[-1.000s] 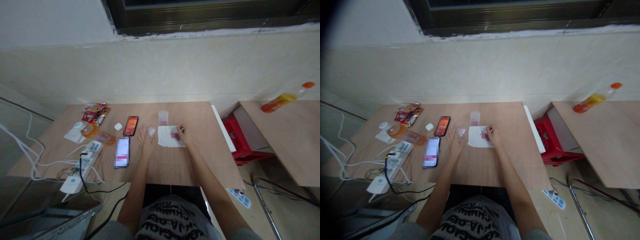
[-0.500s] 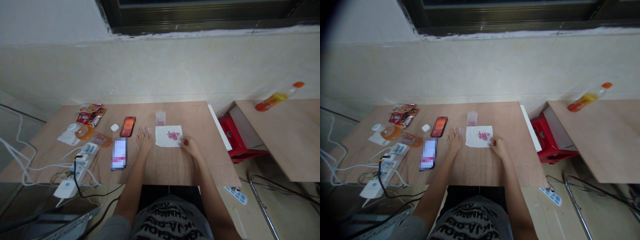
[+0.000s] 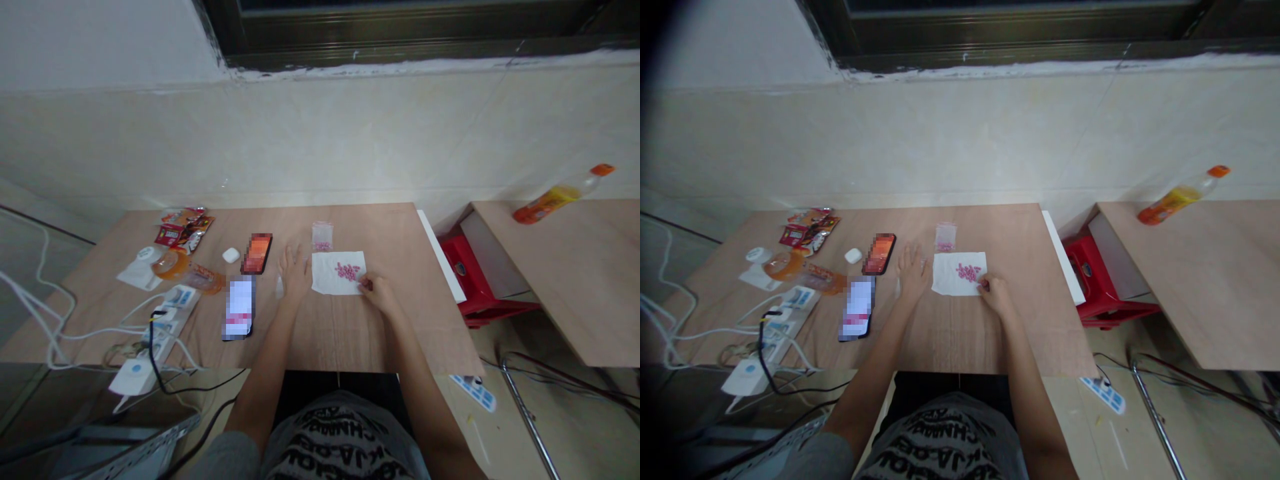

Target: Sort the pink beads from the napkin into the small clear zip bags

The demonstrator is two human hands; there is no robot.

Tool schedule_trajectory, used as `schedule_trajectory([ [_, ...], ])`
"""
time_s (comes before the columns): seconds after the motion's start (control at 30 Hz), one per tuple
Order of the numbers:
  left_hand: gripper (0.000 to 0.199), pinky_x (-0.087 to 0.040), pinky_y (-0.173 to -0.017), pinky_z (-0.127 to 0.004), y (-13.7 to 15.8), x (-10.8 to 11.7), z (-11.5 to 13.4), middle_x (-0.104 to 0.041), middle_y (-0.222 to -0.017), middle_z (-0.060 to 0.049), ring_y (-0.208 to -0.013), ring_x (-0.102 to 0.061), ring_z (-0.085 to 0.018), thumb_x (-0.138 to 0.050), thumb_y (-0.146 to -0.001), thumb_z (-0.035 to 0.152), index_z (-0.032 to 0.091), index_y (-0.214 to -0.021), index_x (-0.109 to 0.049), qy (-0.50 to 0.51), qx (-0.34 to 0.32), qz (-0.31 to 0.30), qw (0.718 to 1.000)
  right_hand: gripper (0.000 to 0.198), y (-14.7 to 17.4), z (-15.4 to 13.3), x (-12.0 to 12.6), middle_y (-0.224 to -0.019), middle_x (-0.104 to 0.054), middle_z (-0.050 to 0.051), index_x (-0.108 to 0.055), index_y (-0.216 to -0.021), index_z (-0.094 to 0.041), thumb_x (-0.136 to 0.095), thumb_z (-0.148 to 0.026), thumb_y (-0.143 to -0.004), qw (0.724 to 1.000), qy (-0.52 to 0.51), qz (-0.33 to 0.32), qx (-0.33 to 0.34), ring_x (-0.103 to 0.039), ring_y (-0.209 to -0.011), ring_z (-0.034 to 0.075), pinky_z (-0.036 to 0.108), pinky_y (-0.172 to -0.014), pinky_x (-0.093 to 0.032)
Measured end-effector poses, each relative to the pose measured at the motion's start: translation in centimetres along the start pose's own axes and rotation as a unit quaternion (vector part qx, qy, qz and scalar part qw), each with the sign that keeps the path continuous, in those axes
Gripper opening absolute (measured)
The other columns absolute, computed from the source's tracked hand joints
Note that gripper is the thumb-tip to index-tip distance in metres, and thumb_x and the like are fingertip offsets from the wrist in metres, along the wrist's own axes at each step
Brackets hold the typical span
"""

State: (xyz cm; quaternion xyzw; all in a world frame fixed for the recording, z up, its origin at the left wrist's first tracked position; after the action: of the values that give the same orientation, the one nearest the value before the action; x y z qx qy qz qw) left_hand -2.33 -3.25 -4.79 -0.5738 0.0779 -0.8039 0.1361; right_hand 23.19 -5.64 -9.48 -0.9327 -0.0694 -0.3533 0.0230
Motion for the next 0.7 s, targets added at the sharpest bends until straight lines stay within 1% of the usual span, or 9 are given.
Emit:
schedule_trajectory([
  [0.07, 0.050, -0.023, -0.116, -0.053, -0.7, 0.2, 1.3, -0.029, -0.157, -0.014, -0.145, -0.027, -0.031, -0.037, -0.096, 0.038, 0.020, -0.142, -0.045, 0.012, -0.031, -0.014, 0.999, 0.011, -0.3, -0.2, 0.0, -0.079, -0.068, 0.005, -0.066, -0.085, -0.017, -0.060, -0.016, -0.076, 1.000, -0.008, 0.006, 0.005, -0.059, -0.069, 0.016, 0.026, -0.065, -0.044],
  [0.13, 0.046, -0.024, -0.116, -0.051, -1.5, -0.1, 2.5, -0.033, -0.156, -0.013, -0.143, -0.030, -0.031, -0.038, -0.096, 0.035, 0.020, -0.138, -0.050, 0.017, -0.065, -0.040, 0.997, 0.014, -0.7, -0.3, -0.1, -0.078, -0.067, 0.004, -0.066, -0.087, -0.018, -0.060, -0.016, -0.075, 1.000, -0.011, 0.011, 0.008, -0.059, -0.068, 0.016, 0.026, -0.064, -0.043],
  [0.27, 0.043, -0.028, -0.114, -0.050, -2.8, -1.9, 3.8, -0.036, -0.154, -0.014, -0.141, -0.033, -0.031, -0.041, -0.095, 0.032, 0.020, -0.134, -0.053, -0.005, -0.116, -0.093, 0.989, 0.014, -1.2, -0.5, -0.2, -0.078, -0.067, 0.003, -0.066, -0.088, -0.019, -0.059, -0.019, -0.076, 0.999, -0.025, 0.023, 0.024, -0.057, -0.066, 0.016, 0.026, -0.063, -0.042],
  [0.37, 0.043, -0.030, -0.112, -0.050, -3.5, -3.6, 4.1, -0.037, -0.153, -0.013, -0.140, -0.035, -0.031, -0.042, -0.095, 0.030, 0.020, -0.135, -0.053, -0.025, -0.136, -0.128, 0.982, 0.012, -1.4, -0.6, -0.4, -0.080, -0.068, 0.004, -0.065, -0.088, -0.019, -0.059, -0.022, -0.078, 0.997, -0.045, 0.038, 0.040, -0.058, -0.068, 0.016, 0.027, -0.065, -0.044],
  [0.47, 0.043, -0.031, -0.111, -0.049, -3.7, -4.7, 4.0, -0.042, -0.150, -0.013, -0.138, -0.037, -0.030, -0.041, -0.095, 0.031, 0.019, -0.135, -0.053, -0.041, -0.150, -0.153, 0.976, 0.013, -1.6, -0.4, -0.7, -0.081, -0.068, 0.005, -0.065, -0.089, -0.019, -0.057, -0.025, -0.080, 0.996, -0.056, 0.054, 0.045, -0.059, -0.069, 0.017, 0.029, -0.067, -0.045],
  [0.6, 0.043, -0.032, -0.111, -0.047, -3.6, -5.2, 4.0, -0.046, -0.147, -0.014, -0.136, -0.039, -0.029, -0.042, -0.095, 0.031, 0.016, -0.134, -0.052, -0.048, -0.160, -0.157, 0.973, 0.019, -1.7, -0.3, -0.8, -0.087, -0.069, 0.007, -0.066, -0.092, -0.020, -0.056, -0.033, -0.083, 0.993, -0.071, 0.080, 0.050, -0.059, -0.071, 0.018, 0.031, -0.069, -0.046],
  [0.7, 0.044, -0.032, -0.111, -0.047, -3.4, -5.2, 4.0, -0.047, -0.145, -0.016, -0.135, -0.041, -0.030, -0.044, -0.094, 0.030, 0.013, -0.133, -0.052, -0.046, -0.162, -0.152, 0.974, 0.024, -1.6, -0.3, -0.7, -0.088, -0.070, 0.008, -0.067, -0.093, -0.020, -0.056, -0.039, -0.085, 0.990, -0.092, 0.099, 0.051, -0.058, -0.070, 0.019, 0.032, -0.069, -0.046],
])
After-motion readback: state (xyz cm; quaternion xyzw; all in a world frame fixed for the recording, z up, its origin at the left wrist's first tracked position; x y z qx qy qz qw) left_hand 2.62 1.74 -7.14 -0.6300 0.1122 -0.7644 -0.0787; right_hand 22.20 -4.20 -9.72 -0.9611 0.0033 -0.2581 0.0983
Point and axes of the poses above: each hand's wrist, its own y-axis away from the middle knuckle, its own x-axis out of the back of the hand, z = x × y, the point moved 5 cm from there along -y, towards the middle knuckle
